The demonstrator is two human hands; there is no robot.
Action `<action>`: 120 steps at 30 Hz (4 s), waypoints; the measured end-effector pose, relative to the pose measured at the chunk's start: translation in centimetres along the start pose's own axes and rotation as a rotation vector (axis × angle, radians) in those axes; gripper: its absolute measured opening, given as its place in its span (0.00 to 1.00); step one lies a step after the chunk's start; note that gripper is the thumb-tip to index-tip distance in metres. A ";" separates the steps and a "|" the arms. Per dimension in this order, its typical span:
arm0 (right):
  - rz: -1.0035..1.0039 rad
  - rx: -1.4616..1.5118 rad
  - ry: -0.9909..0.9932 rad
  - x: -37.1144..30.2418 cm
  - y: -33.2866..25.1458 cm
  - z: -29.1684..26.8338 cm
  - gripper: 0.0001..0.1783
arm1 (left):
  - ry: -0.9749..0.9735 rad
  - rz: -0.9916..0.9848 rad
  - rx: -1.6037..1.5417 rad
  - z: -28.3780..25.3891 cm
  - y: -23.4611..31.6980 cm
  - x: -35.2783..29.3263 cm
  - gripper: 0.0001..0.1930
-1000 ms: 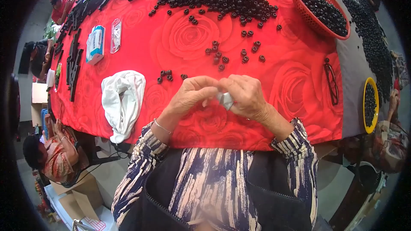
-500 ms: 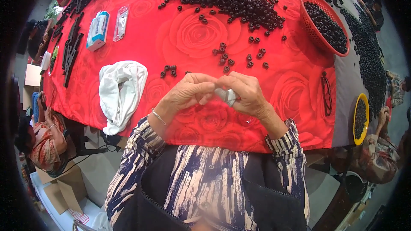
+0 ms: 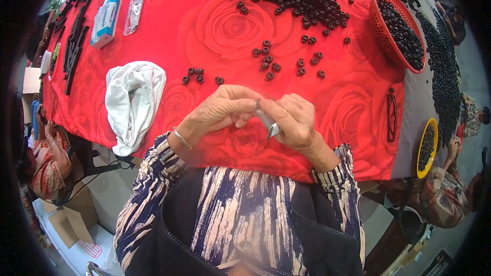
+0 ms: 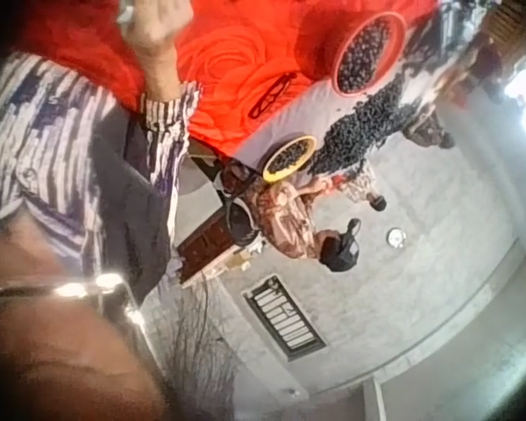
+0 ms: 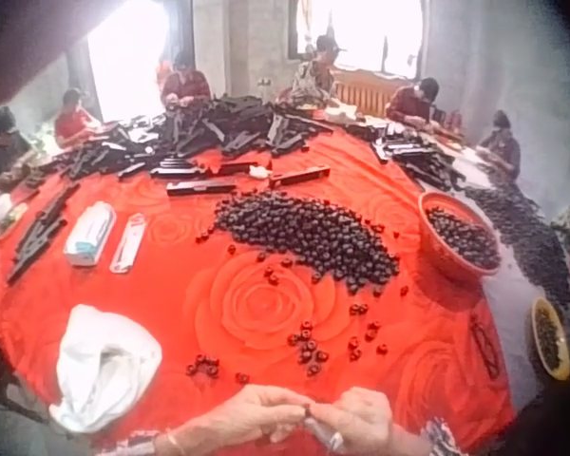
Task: The person cleans small black plastic components by picking them up from the table one by one, rubbing them against a small cloth held in their hand, and placing them back on the table.
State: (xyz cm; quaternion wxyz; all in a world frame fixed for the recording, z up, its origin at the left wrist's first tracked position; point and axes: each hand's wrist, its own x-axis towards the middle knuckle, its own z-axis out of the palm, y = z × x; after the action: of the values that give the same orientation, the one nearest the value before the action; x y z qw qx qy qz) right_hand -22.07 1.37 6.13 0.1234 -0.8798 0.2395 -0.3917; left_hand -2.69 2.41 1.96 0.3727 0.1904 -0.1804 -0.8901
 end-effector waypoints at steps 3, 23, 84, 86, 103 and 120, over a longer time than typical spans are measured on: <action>-0.013 -0.044 -0.024 -0.1 0.0 -0.1 0.20 | 0.006 0.014 0.034 0.0 -0.1 -0.1 0.10; 0.676 0.455 -0.212 0.2 0.7 -1.7 0.09 | 0.059 0.050 0.102 1.4 0.0 -0.2 0.12; 0.188 0.163 -0.054 -1.3 1.3 -0.1 0.25 | 0.130 -0.203 -0.205 1.1 -1.4 0.4 0.07; 0.158 0.165 -0.031 -1.2 1.2 -0.1 0.26 | 0.123 -0.224 -0.228 1.5 -1.2 0.4 0.07; 0.401 -0.054 -0.067 -1.4 2.5 0.6 0.15 | 0.773 0.746 1.626 -0.2 2.5 0.1 0.06; 0.355 -0.360 -0.294 -0.4 3.6 1.1 0.13 | 0.518 0.715 1.323 0.9 0.8 -0.1 0.09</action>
State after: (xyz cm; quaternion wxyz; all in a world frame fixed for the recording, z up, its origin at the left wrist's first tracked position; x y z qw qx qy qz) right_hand -22.64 -1.51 3.66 0.0654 -0.8792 0.4349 -0.1834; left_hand -2.58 2.09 3.10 0.4754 0.5037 -0.6296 -0.3519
